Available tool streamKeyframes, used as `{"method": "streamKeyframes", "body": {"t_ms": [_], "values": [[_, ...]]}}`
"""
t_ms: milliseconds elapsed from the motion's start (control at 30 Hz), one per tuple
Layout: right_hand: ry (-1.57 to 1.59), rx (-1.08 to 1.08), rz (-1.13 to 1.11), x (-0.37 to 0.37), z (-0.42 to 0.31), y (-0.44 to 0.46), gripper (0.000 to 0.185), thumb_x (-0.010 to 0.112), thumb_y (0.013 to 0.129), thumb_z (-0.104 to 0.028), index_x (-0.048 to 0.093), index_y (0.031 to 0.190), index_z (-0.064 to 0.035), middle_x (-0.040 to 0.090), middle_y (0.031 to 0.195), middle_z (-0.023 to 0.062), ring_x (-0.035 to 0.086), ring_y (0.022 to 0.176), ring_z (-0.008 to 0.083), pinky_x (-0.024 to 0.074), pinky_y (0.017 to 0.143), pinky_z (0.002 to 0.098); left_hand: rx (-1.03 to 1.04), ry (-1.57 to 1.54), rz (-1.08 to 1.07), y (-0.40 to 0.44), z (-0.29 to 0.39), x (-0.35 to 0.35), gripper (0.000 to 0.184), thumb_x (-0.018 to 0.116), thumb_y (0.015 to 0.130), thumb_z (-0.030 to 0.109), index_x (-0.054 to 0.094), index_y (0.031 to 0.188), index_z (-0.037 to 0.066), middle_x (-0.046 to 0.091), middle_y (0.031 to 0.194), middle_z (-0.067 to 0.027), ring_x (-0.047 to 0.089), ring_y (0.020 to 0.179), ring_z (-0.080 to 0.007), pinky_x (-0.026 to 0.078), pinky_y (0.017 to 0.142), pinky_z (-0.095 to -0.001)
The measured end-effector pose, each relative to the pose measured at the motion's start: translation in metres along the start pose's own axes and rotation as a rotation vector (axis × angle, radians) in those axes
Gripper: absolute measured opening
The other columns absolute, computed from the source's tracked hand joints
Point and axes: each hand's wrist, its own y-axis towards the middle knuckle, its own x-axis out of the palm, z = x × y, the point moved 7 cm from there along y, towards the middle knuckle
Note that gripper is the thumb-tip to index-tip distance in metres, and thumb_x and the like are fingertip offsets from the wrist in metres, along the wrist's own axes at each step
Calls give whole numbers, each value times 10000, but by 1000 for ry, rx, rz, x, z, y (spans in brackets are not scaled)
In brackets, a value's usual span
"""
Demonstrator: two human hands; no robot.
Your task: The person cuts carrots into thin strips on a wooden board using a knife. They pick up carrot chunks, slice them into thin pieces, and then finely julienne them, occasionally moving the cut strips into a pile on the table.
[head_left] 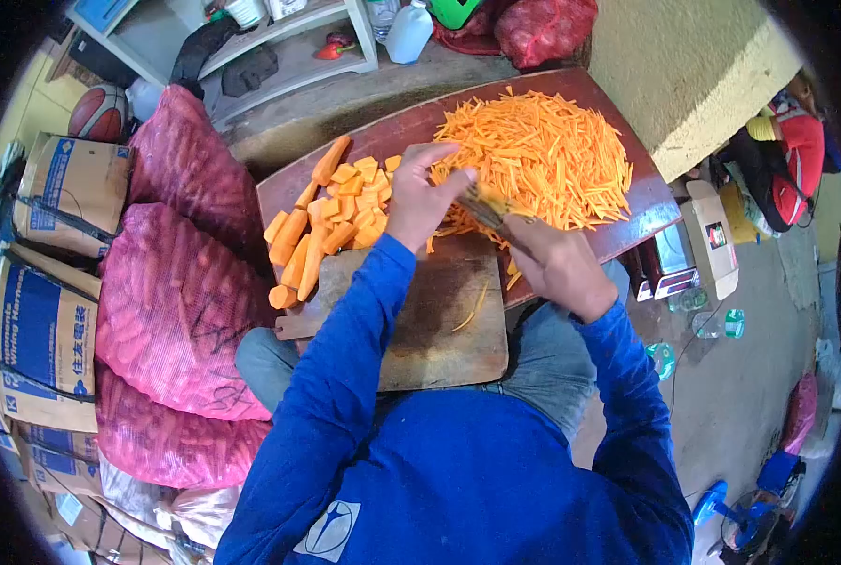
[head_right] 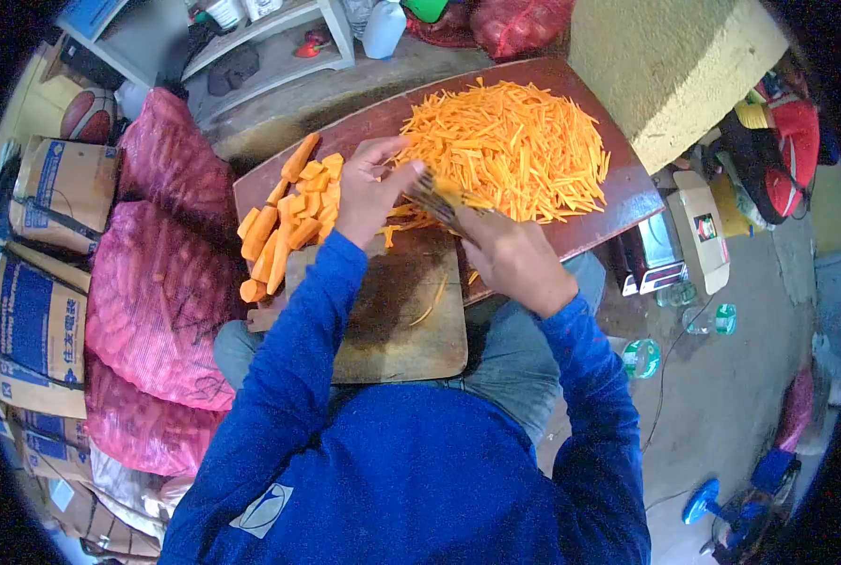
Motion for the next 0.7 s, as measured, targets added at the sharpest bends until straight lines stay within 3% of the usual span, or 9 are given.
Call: {"method": "streamKeyframes", "body": {"t_ms": [33,100,133,233,267,367,433,533,700], "values": [[-101,-10,-99,6,-6,-3,385,711,958,-112,663,1321,9,740,902,140,730,783,350,594,702,475,-2,1,-7,-1,3,-2,503,929,843,262,782,1277,55,718,1248,-153,675,1192,-294,536,1016,-362],[-199,-23,-197,12,-12,-7,389,713,940,-104,644,1306,9,721,900,164,729,801,368,596,704,473,266,392,-363,-11,21,21,637,959,767,321,764,1346,140,682,1343,-161,576,1345,-345,460,1131,-435],[-242,-68,-217,13,-16,-7,380,705,935,-103,635,1287,21,698,875,147,731,807,345,598,700,460,174,420,-546,-12,13,35,766,977,742,325,707,1440,160,640,1424,-138,477,1435,-384,359,1230,-517],[-344,-134,-245,15,-18,-11,372,685,915,-99,628,1255,41,669,842,124,734,813,306,601,691,438,64,561,-608,-13,8,48,855,986,721,403,671,1487,189,597,1484,-141,459,1455,-386,334,1234,-555],[-400,-157,-264,15,-18,-15,374,673,901,-97,631,1242,50,663,834,118,734,814,291,603,686,429,58,573,-656,-9,-8,52,893,931,745,532,632,1526,218,547,1551,-155,379,1502,-411,279,1177,-672],[-367,-168,-289,16,-13,-25,472,737,901,-133,599,1316,42,627,863,109,699,794,297,569,691,449,52,672,-644,-7,-4,56,870,915,759,555,640,1513,218,556,1539,-151,391,1498,-396,285,1175,-648],[-363,-158,-295,16,-13,-29,473,739,895,-140,597,1309,39,628,873,110,700,803,297,570,695,448,154,731,-613,-4,-6,59,837,898,778,564,648,1492,205,567,1497,-145,409,1476,-374,300,1157,-633],[-351,-165,-297,16,-19,-28,439,707,888,-135,611,1275,47,653,871,116,720,814,293,585,690,437,314,860,-373,0,5,56,801,828,858,601,635,1505,169,547,1512,-168,454,1414,-393,336,1125,-605],[-352,-162,-286,14,-22,-26,410,676,887,-128,626,1252,52,676,856,120,737,814,291,597,680,429,345,744,-444,-21,19,51,794,802,859,639,643,1480,172,502,1514,-188,412,1444,-413,308,1134,-654]]}}
